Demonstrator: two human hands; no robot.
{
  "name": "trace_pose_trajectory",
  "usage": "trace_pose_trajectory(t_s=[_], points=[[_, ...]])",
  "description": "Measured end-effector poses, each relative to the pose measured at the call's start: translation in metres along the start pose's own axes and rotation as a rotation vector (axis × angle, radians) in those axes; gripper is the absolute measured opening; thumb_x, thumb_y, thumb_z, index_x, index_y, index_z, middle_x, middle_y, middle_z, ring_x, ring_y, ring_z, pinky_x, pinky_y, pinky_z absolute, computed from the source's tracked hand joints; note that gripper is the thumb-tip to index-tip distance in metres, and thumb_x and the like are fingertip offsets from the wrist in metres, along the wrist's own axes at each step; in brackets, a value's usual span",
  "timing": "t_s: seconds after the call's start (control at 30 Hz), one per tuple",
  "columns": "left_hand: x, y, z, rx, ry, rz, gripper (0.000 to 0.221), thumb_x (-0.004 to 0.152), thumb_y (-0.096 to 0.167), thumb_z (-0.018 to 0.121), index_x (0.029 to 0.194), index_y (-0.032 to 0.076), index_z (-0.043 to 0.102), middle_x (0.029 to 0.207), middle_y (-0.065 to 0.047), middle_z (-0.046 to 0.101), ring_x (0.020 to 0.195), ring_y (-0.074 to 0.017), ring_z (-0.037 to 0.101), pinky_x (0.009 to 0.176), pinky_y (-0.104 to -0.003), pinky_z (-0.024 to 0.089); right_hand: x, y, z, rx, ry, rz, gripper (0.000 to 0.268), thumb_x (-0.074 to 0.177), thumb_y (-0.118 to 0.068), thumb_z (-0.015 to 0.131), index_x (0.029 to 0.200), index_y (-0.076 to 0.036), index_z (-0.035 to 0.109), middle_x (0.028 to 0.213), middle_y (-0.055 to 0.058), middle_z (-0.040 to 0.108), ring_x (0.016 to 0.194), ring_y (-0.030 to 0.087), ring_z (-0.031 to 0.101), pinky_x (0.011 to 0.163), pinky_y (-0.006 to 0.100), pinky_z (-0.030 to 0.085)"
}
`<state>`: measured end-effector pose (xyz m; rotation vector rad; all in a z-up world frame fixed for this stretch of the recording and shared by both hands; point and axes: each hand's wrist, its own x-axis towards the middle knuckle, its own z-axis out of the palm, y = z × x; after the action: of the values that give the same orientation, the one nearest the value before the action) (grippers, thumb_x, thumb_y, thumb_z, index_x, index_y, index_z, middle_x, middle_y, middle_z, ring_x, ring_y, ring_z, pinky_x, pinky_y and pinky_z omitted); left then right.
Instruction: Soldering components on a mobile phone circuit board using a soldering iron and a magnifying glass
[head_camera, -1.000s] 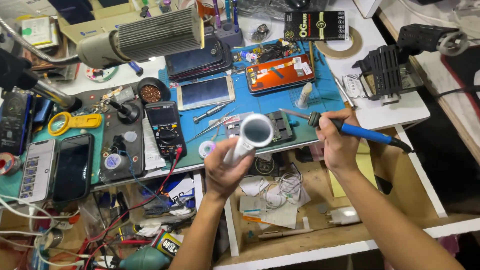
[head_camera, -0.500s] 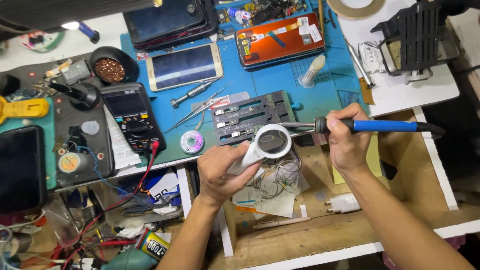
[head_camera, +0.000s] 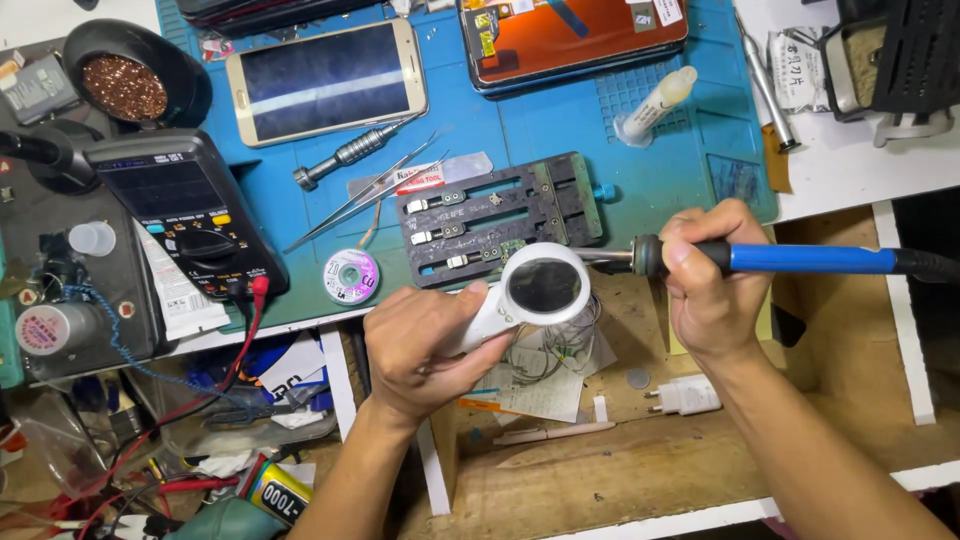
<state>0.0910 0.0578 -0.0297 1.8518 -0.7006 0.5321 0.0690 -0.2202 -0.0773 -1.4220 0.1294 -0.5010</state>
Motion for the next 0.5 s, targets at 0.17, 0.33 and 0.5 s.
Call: trace_pose_trajectory(t_s=[0.17, 0.33, 0.5], points=[[-0.0004, -0.0021, -0.0001, 0.005, -0.001, 0.009, 0.033, 0.074, 0.015, 0.089, 0.102, 0.003, 0.077, 0.065, -0.009, 0.07, 0.054, -0.027, 0.068, 0.056, -0.035, 0.054, -0.0017, 0.0004, -0.0016, -0.037, -0.021, 0.004, 0.02, 0.092, -0.015, 0.07, 0.091, -0.004, 0.053, 0.075, 0.012, 0.056, 0.043, 0.004, 0.038, 0.038, 0.018, 0.032], [-0.0014, -0.0024, 0.0001, 0.015, -0.014, 0.001, 0.032, 0.075, 0.015, 0.089, 0.101, 0.003, 0.077, 0.066, -0.009, 0.07, 0.054, -0.0281, 0.068, 0.057, -0.035, 0.055, -0.0008, -0.0021, -0.0002, -0.044, -0.032, -0.006, 0.019, 0.093, -0.014, 0.07, 0.091, -0.004, 0.053, 0.075, 0.012, 0.057, 0.044, 0.004, 0.039, 0.039, 0.018, 0.033], [-0.0018, -0.0028, 0.0007, 0.002, -0.01, 0.0, 0.033, 0.074, 0.015, 0.089, 0.102, 0.002, 0.077, 0.066, -0.01, 0.071, 0.054, -0.0279, 0.069, 0.057, -0.036, 0.055, -0.0006, -0.0015, -0.0005, -0.062, -0.034, -0.019, 0.019, 0.092, -0.013, 0.07, 0.091, -0.002, 0.054, 0.075, 0.013, 0.058, 0.044, 0.005, 0.04, 0.039, 0.019, 0.034]])
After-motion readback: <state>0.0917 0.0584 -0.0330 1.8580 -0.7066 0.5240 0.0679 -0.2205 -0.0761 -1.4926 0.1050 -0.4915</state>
